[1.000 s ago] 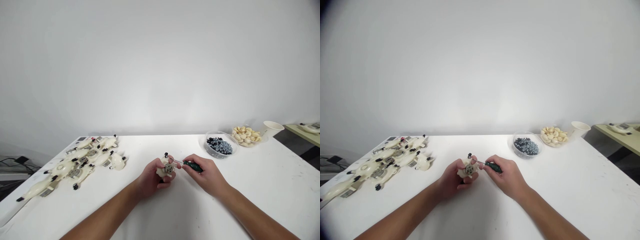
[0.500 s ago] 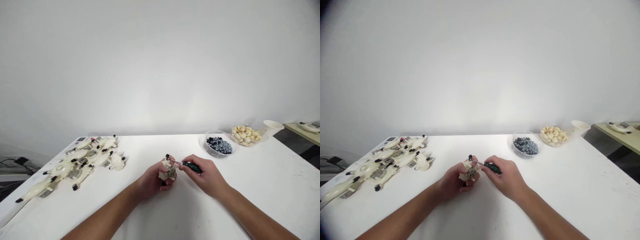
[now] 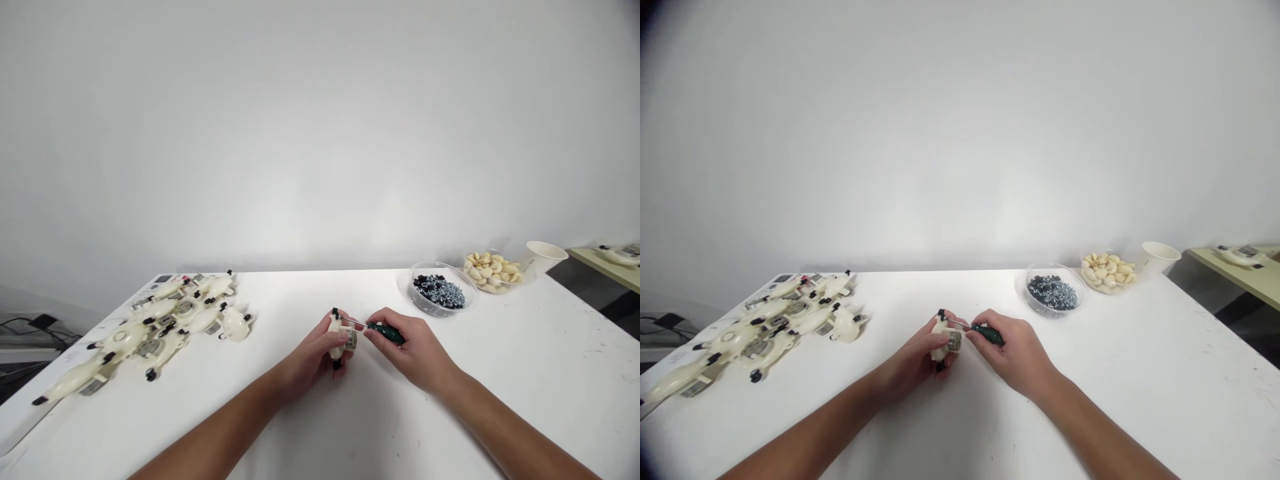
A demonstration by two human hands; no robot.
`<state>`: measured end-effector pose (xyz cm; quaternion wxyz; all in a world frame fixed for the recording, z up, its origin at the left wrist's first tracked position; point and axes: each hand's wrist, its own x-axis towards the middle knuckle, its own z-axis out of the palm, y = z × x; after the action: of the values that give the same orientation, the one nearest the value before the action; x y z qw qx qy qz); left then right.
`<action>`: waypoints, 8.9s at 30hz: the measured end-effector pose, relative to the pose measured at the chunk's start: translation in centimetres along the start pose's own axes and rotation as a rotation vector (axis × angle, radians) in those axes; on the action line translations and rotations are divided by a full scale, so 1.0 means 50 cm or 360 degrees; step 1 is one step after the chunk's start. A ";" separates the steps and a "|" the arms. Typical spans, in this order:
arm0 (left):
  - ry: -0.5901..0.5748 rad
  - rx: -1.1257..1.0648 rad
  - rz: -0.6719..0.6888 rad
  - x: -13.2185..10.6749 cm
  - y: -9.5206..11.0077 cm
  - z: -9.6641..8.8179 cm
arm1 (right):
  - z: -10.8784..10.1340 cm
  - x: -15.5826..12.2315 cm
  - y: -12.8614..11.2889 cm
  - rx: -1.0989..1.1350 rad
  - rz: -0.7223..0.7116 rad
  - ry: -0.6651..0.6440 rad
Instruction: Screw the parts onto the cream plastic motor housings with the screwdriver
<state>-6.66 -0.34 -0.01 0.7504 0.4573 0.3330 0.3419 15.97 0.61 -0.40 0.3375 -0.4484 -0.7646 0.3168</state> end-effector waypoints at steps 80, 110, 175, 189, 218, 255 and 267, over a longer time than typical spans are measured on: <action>0.0006 0.0319 -0.0074 0.001 -0.005 -0.008 | 0.016 0.013 0.026 0.0670 0.0490 -0.0443; -0.0137 0.0201 -0.0146 -0.008 -0.013 0.015 | -0.011 0.005 0.009 -0.0124 -0.0089 -0.0138; -0.0517 -0.0658 -0.0749 0.012 -0.012 -0.027 | -0.010 0.033 -0.009 0.0572 -0.0024 -0.0289; -0.0475 -0.0507 -0.0559 0.006 0.000 -0.013 | -0.018 0.027 -0.029 0.0608 -0.0061 -0.0296; -0.0316 -0.0324 -0.0602 0.004 0.006 -0.004 | -0.035 0.024 -0.039 0.0502 -0.0152 -0.0274; -0.0141 -0.0232 -0.0345 0.008 -0.001 0.004 | -0.016 0.027 -0.010 0.0606 -0.0006 -0.0170; -0.0150 -0.0228 -0.0284 0.005 -0.003 0.006 | 0.001 0.029 0.000 0.0549 -0.0090 -0.0035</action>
<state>-6.25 -0.33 -0.10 0.8235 0.3866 0.3113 0.2748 15.41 1.88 -0.08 0.4098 -0.3586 -0.7149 0.4386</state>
